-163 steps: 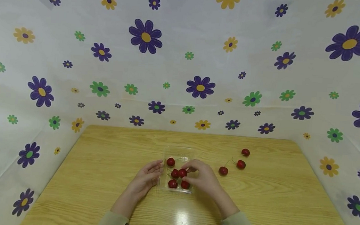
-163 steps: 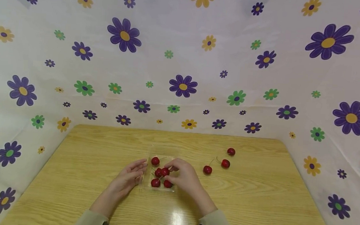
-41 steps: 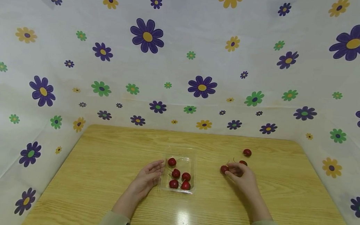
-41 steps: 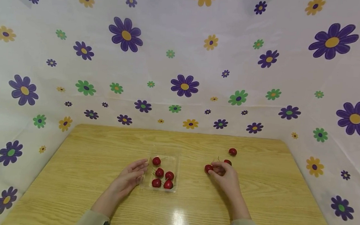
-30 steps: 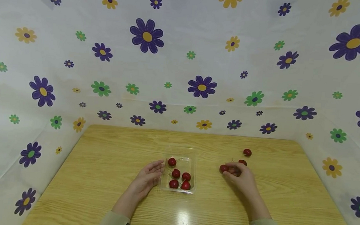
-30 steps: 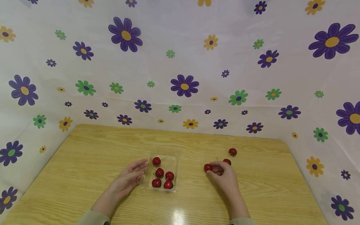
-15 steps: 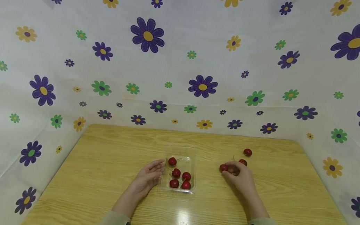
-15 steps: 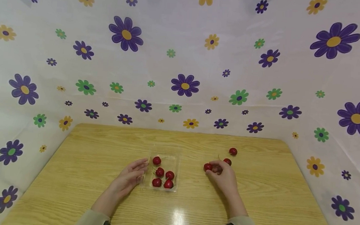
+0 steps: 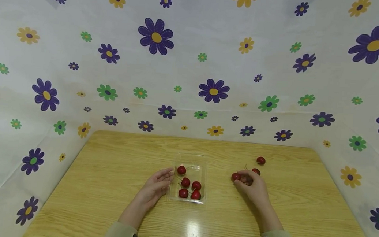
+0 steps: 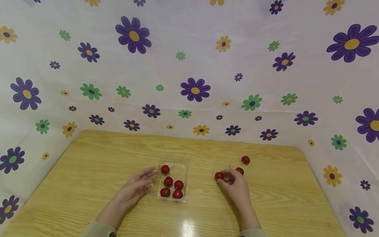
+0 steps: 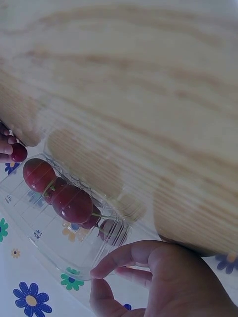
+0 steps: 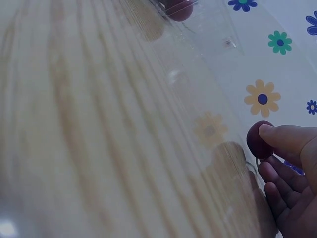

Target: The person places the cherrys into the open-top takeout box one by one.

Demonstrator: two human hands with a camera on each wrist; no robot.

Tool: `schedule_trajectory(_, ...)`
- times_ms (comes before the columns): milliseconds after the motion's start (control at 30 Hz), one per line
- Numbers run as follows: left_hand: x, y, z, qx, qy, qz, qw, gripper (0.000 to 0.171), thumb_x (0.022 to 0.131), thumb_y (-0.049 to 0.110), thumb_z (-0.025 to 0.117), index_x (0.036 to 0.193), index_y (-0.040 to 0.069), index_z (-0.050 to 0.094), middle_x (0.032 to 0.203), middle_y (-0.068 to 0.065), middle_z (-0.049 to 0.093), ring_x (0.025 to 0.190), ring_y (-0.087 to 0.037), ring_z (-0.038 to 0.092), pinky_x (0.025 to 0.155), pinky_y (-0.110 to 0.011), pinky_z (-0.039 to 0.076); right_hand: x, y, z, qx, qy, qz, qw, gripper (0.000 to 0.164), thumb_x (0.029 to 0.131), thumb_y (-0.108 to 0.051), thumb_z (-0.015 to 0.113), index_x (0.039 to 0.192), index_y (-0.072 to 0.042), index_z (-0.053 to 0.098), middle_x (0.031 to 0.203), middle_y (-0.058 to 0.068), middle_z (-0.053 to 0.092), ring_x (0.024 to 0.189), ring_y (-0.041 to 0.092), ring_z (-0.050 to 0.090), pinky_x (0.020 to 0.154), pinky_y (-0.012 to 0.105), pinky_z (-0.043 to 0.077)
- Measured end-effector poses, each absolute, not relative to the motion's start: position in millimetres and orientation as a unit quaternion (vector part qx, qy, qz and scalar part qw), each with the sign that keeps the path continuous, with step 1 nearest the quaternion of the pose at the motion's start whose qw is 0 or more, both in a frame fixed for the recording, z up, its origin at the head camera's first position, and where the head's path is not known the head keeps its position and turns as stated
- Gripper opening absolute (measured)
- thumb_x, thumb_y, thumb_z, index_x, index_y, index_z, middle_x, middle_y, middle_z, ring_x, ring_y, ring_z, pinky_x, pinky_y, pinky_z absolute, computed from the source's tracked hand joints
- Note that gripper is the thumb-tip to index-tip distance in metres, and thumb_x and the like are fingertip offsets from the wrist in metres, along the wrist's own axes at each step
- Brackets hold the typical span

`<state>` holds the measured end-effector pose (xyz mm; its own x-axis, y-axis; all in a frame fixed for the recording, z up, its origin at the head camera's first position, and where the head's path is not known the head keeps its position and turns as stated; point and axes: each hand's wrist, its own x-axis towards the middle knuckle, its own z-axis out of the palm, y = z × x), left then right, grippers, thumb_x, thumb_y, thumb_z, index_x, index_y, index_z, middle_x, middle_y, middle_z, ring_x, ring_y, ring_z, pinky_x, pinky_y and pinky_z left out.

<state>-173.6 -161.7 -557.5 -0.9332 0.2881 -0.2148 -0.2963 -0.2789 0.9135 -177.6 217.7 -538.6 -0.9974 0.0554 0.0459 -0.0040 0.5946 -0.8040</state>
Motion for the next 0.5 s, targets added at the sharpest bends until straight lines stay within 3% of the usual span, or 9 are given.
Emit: schedule_trajectory(500, -174.3, -163.4, -559.2, -0.001, 0.576, 0.796, 0.186, 0.062, 0.102, -0.004, 0.054, 0.161, -0.007, 0.033, 0.128, 0.007, 0.059, 0.112, -0.004, 0.059, 0.084, -0.018, 0.051, -176.8, 210.8, -533.8, 0.009, -0.886, 0.461, 0.049, 0.031, 0.094, -0.009, 0.081, 0.123, -0.001, 0.074, 0.110, 0.017, 0.075, 0.091, 0.014, 0.067, 0.081, 0.019, 0.054)
